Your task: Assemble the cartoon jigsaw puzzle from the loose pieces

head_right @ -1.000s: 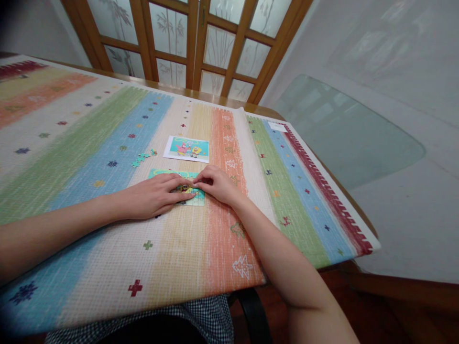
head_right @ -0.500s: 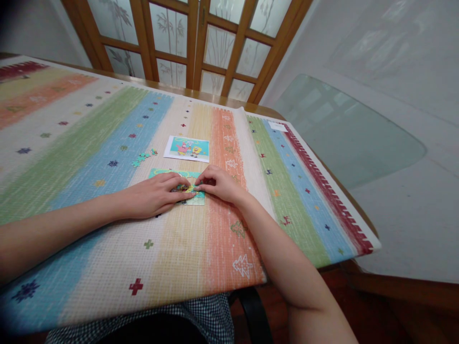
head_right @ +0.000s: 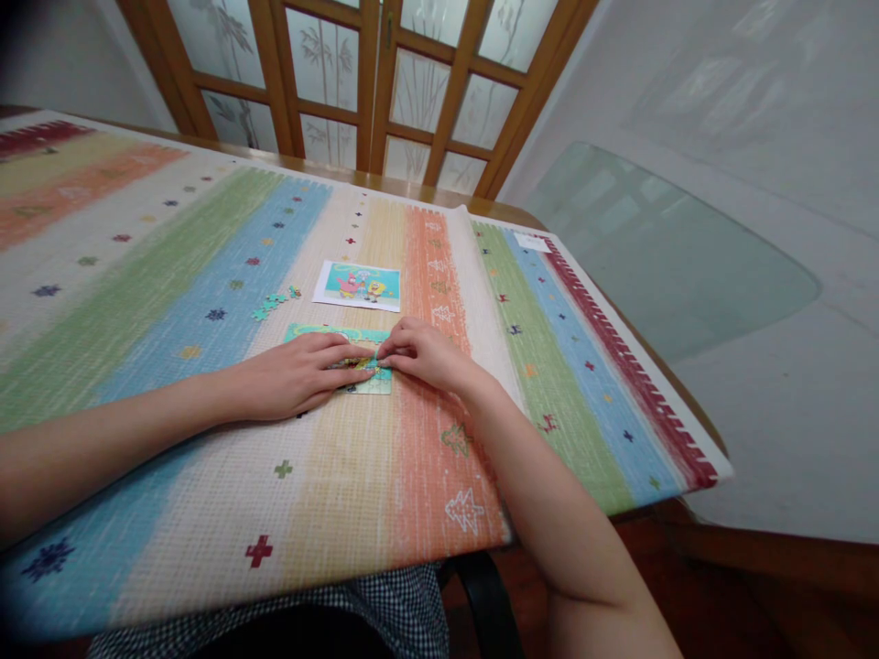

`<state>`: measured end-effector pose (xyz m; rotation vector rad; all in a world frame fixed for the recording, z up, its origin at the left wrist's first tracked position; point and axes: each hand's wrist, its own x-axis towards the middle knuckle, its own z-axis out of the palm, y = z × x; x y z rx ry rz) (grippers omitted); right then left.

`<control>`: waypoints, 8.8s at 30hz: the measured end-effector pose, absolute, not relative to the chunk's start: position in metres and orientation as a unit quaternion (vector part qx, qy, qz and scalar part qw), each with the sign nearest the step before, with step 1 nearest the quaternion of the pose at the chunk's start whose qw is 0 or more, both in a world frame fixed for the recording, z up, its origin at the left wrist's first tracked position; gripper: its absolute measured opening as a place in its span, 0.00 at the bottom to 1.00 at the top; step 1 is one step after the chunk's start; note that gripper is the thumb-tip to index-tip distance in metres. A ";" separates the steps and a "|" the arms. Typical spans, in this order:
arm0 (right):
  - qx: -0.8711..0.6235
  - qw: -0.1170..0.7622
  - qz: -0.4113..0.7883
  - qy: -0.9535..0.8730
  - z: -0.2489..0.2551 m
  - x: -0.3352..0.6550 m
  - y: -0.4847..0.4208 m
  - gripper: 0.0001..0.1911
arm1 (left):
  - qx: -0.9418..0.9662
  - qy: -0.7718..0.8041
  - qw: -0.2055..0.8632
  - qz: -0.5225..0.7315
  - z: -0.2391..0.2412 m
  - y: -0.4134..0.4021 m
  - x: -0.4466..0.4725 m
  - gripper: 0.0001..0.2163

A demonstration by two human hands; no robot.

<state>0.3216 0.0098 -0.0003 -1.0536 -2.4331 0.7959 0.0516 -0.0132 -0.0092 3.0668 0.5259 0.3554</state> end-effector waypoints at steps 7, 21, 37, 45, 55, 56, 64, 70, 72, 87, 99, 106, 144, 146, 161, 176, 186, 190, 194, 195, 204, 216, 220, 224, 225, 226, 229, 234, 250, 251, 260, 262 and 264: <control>-0.375 0.170 0.264 -0.872 0.003 0.324 0.009 0.04 | 0.979 0.180 0.034 0.095 -0.009 -0.012 0.053 0.21; -0.388 0.252 0.358 -0.811 -0.012 0.335 0.016 0.07 | 0.982 0.175 0.019 0.075 -0.002 -0.008 0.060 0.19; -0.395 0.223 0.339 -0.824 -0.011 0.327 0.011 0.05 | 0.975 0.189 0.016 0.113 -0.011 -0.011 0.058 0.21; -0.411 0.202 0.339 -0.822 -0.005 0.325 0.009 0.05 | 0.942 0.255 0.041 0.212 0.001 -0.004 0.048 0.13; -0.405 0.198 0.347 -0.823 -0.003 0.325 0.010 0.05 | 0.826 0.499 0.054 0.257 -0.015 0.069 -0.035 0.17; -0.405 0.198 0.347 -0.822 -0.003 0.325 0.010 0.05 | 0.822 0.507 0.053 0.253 -0.019 0.071 -0.035 0.18; -0.401 0.203 0.342 -0.825 -0.006 0.325 0.012 0.04 | 0.814 0.541 0.016 0.209 -0.022 0.071 -0.020 0.18; -0.407 0.198 0.329 -0.829 -0.007 0.323 0.013 0.05 | 0.818 0.532 0.026 0.218 -0.026 0.075 -0.023 0.16; -0.408 0.193 0.329 -0.830 -0.006 0.323 0.012 0.05 | 0.821 0.525 0.029 0.223 -0.027 0.075 -0.023 0.16; -0.408 0.186 0.322 -0.834 -0.004 0.322 0.011 0.04 | 0.819 0.527 0.021 0.227 -0.024 0.072 -0.023 0.13; -0.373 0.176 0.273 -0.869 0.004 0.320 0.002 0.14 | 0.835 0.507 -0.002 0.214 -0.030 0.070 -0.021 0.19; -0.363 0.110 0.137 -0.915 0.006 0.308 -0.005 0.19 | 0.837 0.508 -0.014 0.204 -0.031 0.071 -0.022 0.20; -0.391 0.103 0.041 -0.914 0.006 0.288 -0.018 0.18 | 0.828 0.517 -0.004 0.218 -0.032 0.071 -0.020 0.17; -0.405 0.107 0.022 -0.908 0.004 0.286 -0.018 0.17 | 0.828 0.516 0.001 0.219 -0.032 0.071 -0.020 0.18; -0.412 0.119 0.012 -0.903 0.000 0.284 -0.018 0.16 | 0.831 0.514 0.001 0.213 -0.031 0.070 -0.020 0.18; -0.424 0.135 0.019 -0.895 -0.006 0.286 -0.013 0.17 | 0.832 0.513 0.003 0.214 -0.031 0.071 -0.020 0.17; -0.428 0.164 0.026 -0.888 -0.010 0.298 -0.004 0.17 | 0.831 0.517 -0.001 0.208 -0.029 0.069 -0.019 0.18; -0.437 0.169 0.024 -0.883 -0.008 0.300 -0.003 0.16 | 0.831 0.514 -0.001 0.211 -0.030 0.070 -0.019 0.17; -0.446 0.177 0.023 -0.877 -0.009 0.303 -0.001 0.16 | 0.831 0.514 -0.002 0.212 -0.031 0.071 -0.020 0.17; -0.449 0.185 0.022 -0.874 -0.010 0.303 -0.001 0.16 | 0.831 0.514 -0.001 0.213 -0.030 0.071 -0.020 0.18; -0.394 0.218 0.043 -0.892 -0.007 0.305 -0.002 0.19 | 0.830 0.515 -0.003 0.212 -0.031 0.070 -0.020 0.18; -0.371 0.216 0.040 -0.902 -0.003 0.305 -0.005 0.18 | 0.831 0.515 -0.004 0.210 -0.032 0.072 -0.020 0.18; -0.427 0.224 0.029 -0.876 -0.006 0.308 -0.003 0.16 | 0.831 0.514 -0.003 0.211 -0.031 0.071 -0.020 0.18; -0.464 0.229 0.020 -0.856 -0.010 0.313 0.003 0.16 | 0.832 0.514 -0.008 0.208 -0.031 0.070 -0.020 0.18; -0.463 0.235 0.020 -0.854 -0.011 0.314 0.004 0.15 | 0.833 0.513 -0.009 0.207 -0.031 0.070 -0.020 0.18; -0.461 0.240 0.019 -0.854 -0.011 0.315 0.005 0.15 | 0.833 0.512 -0.010 0.207 -0.030 0.070 -0.019 0.18; -0.454 0.245 0.018 -0.856 -0.011 0.315 0.007 0.14 | 0.834 0.509 -0.005 0.211 -0.030 0.070 -0.019 0.18; -0.459 0.256 0.019 -0.850 -0.012 0.315 0.007 0.13 | 0.836 0.506 0.000 0.213 -0.031 0.071 -0.020 0.19; -0.426 0.310 0.027 -0.849 -0.010 0.308 0.004 0.13 | 0.845 0.486 -0.003 0.225 -0.028 0.072 -0.023 0.11; -0.428 0.309 0.029 -0.849 -0.010 0.308 0.004 0.13 | 0.845 0.486 -0.008 0.223 -0.027 0.072 -0.022 0.11; -0.429 0.300 0.045 -0.851 -0.015 0.305 0.004 0.15 | 0.836 0.502 -0.022 0.219 -0.023 0.068 -0.017 0.12; -0.424 0.300 0.042 -0.854 -0.016 0.304 0.004 0.15 | 0.835 0.498 -0.009 0.235 -0.023 0.070 -0.018 0.13; -0.420 0.301 0.038 -0.855 -0.017 0.303 0.004 0.14 | 0.823 0.501 0.022 0.266 -0.021 0.070 -0.019 0.13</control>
